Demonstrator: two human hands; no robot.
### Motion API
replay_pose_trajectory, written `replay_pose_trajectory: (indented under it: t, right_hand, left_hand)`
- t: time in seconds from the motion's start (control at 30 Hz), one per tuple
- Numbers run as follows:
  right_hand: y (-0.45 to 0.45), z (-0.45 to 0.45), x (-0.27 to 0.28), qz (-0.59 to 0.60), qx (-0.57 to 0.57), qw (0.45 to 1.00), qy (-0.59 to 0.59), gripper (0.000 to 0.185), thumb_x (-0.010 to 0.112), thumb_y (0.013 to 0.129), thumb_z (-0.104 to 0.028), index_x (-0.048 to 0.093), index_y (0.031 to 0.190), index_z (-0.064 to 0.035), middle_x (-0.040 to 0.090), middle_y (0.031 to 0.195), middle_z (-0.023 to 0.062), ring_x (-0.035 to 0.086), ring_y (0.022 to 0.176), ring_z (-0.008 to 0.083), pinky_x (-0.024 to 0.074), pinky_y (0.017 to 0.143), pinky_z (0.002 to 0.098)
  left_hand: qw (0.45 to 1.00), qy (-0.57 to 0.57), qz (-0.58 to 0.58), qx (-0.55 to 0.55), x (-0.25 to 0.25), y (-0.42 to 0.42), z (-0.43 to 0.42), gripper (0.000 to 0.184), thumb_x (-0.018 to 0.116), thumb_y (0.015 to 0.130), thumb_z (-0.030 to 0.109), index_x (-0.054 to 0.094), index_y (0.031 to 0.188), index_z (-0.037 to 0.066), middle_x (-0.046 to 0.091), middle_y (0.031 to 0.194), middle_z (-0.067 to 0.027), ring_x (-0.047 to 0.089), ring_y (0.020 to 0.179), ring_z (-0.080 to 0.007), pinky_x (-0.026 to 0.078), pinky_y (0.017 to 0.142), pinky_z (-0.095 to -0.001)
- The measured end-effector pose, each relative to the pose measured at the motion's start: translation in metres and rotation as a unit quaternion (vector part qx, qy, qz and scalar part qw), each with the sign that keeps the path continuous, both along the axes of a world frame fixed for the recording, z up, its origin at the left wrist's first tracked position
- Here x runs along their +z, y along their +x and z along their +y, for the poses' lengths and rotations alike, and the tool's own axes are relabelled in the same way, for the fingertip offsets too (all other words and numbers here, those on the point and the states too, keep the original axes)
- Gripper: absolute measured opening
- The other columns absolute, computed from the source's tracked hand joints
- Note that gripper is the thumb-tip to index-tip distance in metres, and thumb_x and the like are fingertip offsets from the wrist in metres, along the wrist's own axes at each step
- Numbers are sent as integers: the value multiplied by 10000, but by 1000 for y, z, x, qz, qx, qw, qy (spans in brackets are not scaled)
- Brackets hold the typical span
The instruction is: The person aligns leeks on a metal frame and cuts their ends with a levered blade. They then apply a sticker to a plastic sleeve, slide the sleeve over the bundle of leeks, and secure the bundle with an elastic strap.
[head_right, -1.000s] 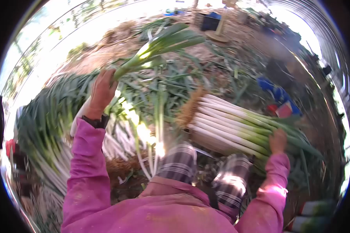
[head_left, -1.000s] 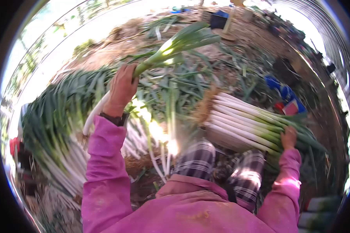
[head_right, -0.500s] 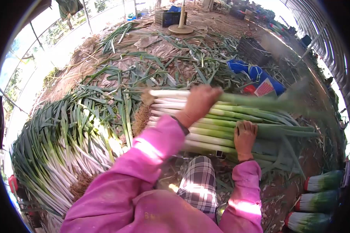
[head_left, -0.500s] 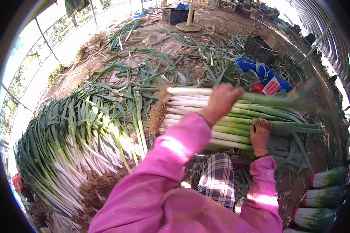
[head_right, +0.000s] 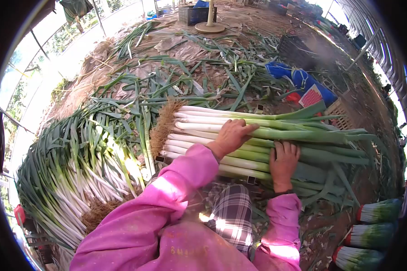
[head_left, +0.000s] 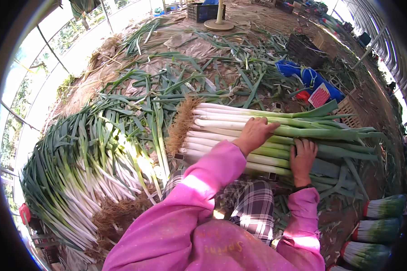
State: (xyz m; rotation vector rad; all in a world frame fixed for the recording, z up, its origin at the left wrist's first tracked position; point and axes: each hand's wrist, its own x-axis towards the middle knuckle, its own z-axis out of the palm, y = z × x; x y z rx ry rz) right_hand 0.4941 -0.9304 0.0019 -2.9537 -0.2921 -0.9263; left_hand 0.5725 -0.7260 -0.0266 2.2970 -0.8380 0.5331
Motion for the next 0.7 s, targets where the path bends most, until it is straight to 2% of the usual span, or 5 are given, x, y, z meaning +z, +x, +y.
replay_pose_trajectory:
  t: [0.1,0.23,0.53,0.63,0.7]
  right_hand:
    - [0,2,-3,-6,10,1000,7,278,638,757,-171,622,1025,-98,583,1039,68,508,1038,270,325,1000,484]
    - [-5,-2,0,-9,6,1000,6,289,648,746,-171,621,1023,-95,591,1053,64,512,1054,259,337,976,468]
    - [-11,1,1,-3,18,1000,17,293,659,739,-167,618,1020,-95,590,1061,52,519,1048,248,349,937,430]
    - [-10,2,3,9,19,1000,17,298,661,738,-158,616,1024,-89,589,1054,53,520,1043,243,357,921,419]
    - [-10,3,3,5,18,1000,16,300,664,737,-156,618,1026,-88,588,1054,53,521,1036,239,360,919,414]
  left_hand:
    - [999,-8,23,-26,3,12,6,422,668,784,255,581,1196,231,573,820,-90,595,815,-276,437,704,-408]
    - [997,12,60,-52,8,18,25,370,598,858,347,593,1187,176,581,815,-123,597,782,-328,456,702,-429]
    - [995,-8,2,-100,-10,25,32,351,597,862,211,593,1206,140,566,801,-101,562,791,-305,453,694,-412]
    - [993,-74,13,-93,6,29,40,336,607,851,188,612,1184,140,569,803,-99,559,796,-306,453,702,-405]
    - [991,-48,29,-120,-1,29,42,330,605,853,192,620,1180,154,554,782,-97,549,788,-306,450,699,-403]
